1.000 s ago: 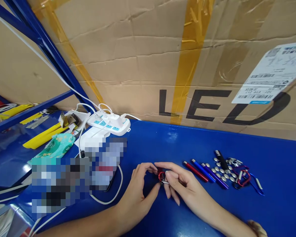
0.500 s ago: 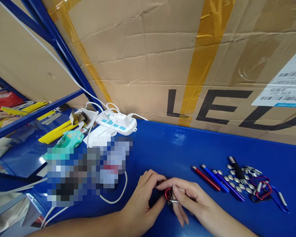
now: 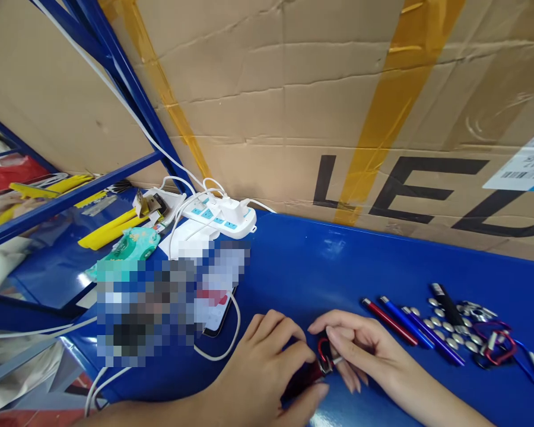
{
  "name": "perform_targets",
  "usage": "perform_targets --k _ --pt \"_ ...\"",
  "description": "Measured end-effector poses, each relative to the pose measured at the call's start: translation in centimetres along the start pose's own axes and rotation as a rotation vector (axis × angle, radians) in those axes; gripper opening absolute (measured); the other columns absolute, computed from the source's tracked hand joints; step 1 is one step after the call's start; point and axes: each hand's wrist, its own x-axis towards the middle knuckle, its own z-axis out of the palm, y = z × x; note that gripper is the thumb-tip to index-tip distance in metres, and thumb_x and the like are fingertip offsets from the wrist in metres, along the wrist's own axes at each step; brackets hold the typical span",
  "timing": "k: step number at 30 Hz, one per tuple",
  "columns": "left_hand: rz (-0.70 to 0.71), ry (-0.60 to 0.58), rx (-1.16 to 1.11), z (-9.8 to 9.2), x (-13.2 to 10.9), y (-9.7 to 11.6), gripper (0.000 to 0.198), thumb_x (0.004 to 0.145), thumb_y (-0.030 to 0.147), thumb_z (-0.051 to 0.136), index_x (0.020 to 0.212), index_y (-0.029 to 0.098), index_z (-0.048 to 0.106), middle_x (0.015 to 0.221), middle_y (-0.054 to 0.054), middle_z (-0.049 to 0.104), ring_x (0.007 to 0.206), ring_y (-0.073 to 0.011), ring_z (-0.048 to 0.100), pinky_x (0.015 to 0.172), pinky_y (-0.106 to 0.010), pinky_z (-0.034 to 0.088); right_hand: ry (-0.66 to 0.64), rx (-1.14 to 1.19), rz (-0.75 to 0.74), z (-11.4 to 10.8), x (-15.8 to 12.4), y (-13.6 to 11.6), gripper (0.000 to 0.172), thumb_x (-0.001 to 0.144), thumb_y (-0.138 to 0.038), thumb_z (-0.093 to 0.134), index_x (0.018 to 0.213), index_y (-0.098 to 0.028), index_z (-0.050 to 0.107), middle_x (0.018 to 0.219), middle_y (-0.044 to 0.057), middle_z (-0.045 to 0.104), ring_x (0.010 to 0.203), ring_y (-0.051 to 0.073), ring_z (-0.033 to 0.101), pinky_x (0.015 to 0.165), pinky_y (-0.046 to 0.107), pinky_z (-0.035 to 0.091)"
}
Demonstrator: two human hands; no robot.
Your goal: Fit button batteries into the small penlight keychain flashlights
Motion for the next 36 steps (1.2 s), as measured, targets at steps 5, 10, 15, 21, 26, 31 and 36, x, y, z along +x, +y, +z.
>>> perform_targets --k 5,10,15,21,26,31,36 --pt "0.157 0.197 0.13 1.3 -0.5 -0.1 0.024 0.077 0.037 0.061 0.067 0.015 0.06 0.068 -0.001 0.063 0.067 -0.0182 0.057 0.057 -0.029 0.045 -0.003 -0.126 0.049 0.3 -0.2 -0.3 0.045 0.076 -0.061 0.056 0.093 -0.02 0.064 0.06 -0.001 0.055 0.052 0.012 0.05 0.05 0.023 0.042" --pt "0.13 0.367 0.174 2.6 -1.1 0.3 0.033 0.083 0.04 0.052 0.057 0.019 0.056 0.058 0.0 0.057 0.058 -0.0166 0.054 0.051 -0.028 0.04 0.177 -0.176 0.071 1.1 -0.6 -1.2 0.041 0.07 -0.062 0.059 0.075 -0.023 0.07 0.071 0.003 0.063 0.058 0.015 0.053 0.058 0.026 0.047" --pt "0.073 0.227 0.145 2.3 -1.1 0.5 0.028 0.081 0.039 0.055 0.064 0.017 0.059 0.062 -0.003 0.062 0.062 -0.02 0.059 0.055 -0.031 0.045 0.201 -0.12 0.098 1.2 -0.6 -1.5 0.043 0.067 -0.065 0.062 0.068 -0.023 0.071 0.066 0.005 0.06 0.049 0.013 0.045 0.049 0.028 0.041" --pt "-0.05 -0.182 -0.019 -0.2 0.1 0.1 0.016 0.078 0.023 0.056 0.087 0.011 0.061 0.08 -0.01 0.066 0.074 -0.0272 0.063 0.063 -0.039 0.053 0.169 -0.07 0.071 0.2 -0.3 -0.3 0.047 0.071 -0.066 0.058 0.08 -0.022 0.071 0.062 0.005 0.057 0.051 0.015 0.046 0.047 0.029 0.037" --pt "-0.178 -0.278 -0.147 -1.5 0.8 0.0 0.017 0.084 0.012 0.045 0.097 0.012 0.055 0.092 -0.011 0.065 0.08 -0.027 0.063 0.069 -0.043 0.052 0.173 0.0 0.003 0.0 -0.1 -0.1 0.048 0.078 -0.06 0.057 0.098 -0.018 0.069 0.054 -0.002 0.051 0.047 0.009 0.04 0.052 0.026 0.036" --pt "-0.249 -0.226 -0.176 -1.1 1.1 -0.4 0.018 0.086 0.009 0.042 0.099 0.017 0.052 0.092 -0.007 0.063 0.081 -0.0247 0.062 0.071 -0.04 0.05 0.203 0.084 -0.048 -0.1 -0.3 -0.5 0.051 0.079 -0.058 0.056 0.104 -0.015 0.067 0.058 -0.003 0.05 0.044 0.006 0.037 0.047 0.022 0.032" --pt "-0.227 -0.146 -0.161 -0.4 1.6 -0.5 0.023 0.085 0.008 0.044 0.103 0.019 0.051 0.091 -0.006 0.059 0.085 -0.024 0.057 0.074 -0.04 0.048 0.185 0.002 -0.065 -0.5 -2.2 0.4 0.053 0.083 -0.057 0.051 0.116 -0.016 0.061 0.069 0.001 0.057 0.047 0.007 0.044 0.045 0.022 0.035"
